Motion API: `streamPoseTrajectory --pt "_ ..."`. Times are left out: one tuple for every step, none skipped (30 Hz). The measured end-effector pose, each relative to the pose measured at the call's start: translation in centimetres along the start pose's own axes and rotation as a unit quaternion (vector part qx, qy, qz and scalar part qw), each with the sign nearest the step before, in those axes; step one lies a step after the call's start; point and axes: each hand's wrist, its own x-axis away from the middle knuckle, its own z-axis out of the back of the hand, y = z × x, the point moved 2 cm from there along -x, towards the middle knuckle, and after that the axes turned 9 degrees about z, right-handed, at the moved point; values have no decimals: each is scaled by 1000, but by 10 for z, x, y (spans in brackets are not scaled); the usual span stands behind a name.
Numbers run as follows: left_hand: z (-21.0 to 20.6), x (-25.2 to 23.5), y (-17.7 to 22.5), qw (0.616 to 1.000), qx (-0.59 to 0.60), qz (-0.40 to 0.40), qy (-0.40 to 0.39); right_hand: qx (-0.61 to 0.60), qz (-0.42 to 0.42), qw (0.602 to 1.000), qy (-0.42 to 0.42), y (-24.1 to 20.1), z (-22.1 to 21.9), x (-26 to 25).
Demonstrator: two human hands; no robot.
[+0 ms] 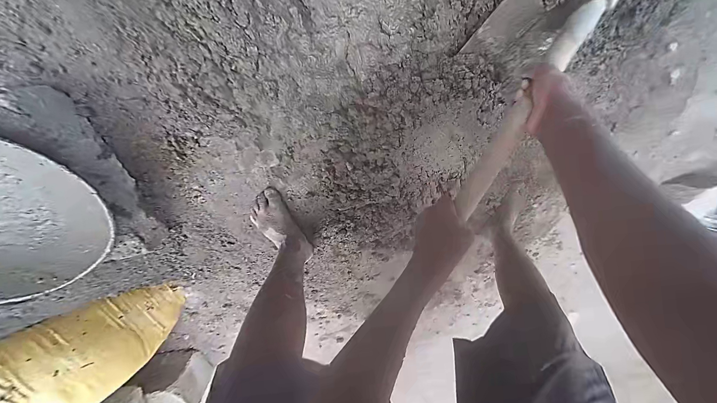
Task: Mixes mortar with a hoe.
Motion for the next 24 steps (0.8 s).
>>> streamPoseTrajectory --pt "-9 16 -33 1000 -4 27 -9 8 -16 1000 -11 24 -10 34" --pt "-18 21 -67 999 -17 41 0 5 -22 1000 -13 45 -17 68" --pt "-30 19 -100 998 -38 54 10 -3 -30 1000 -5 63 -18 103" --pt "-44 14 -129 996 -55 69 11 -19 -36 999 4 78 -13 137" --pt "-59 11 -147 994 -62 85 4 -37 -31 999 5 91 -3 165" --pt "-77 15 -155 994 -60 91 -13 -55 -21 998 6 96 13 189" --pt "-97 30 -148 995 -42 75 -41 -66 -6 998 -7 90 34 206" --pt "-115 52 -127 997 -9 39 -72 -59 21 998 -32 68 56 219" --pt "-130 80 -99 995 36 -6 -92 -40 50 995 -80 37 76 226" --pt "-137 108 -69 990 88 -52 -97 -17 69 987 -144 1 92 228" --pt "-133 127 -38 982 140 -86 -93 1 84 975 -205 -38 97 224" --pt "-121 130 -6 973 189 -106 -73 19 106 961 -256 -79 86 214" --pt "-102 119 21 963 239 -115 -39 32 127 951 -280 -115 63 200" --pt "-75 97 39 953 280 -112 -3 35 148 948 -280 -143 28 182" --pt "-45 66 45 943 313 -106 30 30 166 946 -275 -159 -13 161" --pt "-15 28 41 931 348 -98 58 21 182 945 -271 -163 -57 134" --pt "1 -5 26 916 389 -79 63 24 185 946 -264 -150 -99 108" --pt "-4 -22 5 895 443 -43 34 47 164 952 -253 -115 -128 88" --pt "-25 -26 -10 867 498 6 -2 93 132 954 -253 -70 -145 73" --pt "-52 -21 -20 837 543 54 -30 154 114 945 -264 -27 -153 73" --pt "-79 -13 -30 814 572 87 -43 212 111 933 -269 9 -156 84" --pt "-112 -3 -44 798 592 105 -51 263 107 920 -270 40 -144 104" --pt "-151 15 -65 796 592 117 -49 303 94 911 -263 69 -117 135" --pt "-185 28 -84 820 557 122 -45 316 81 910 -257 87 -82 165"
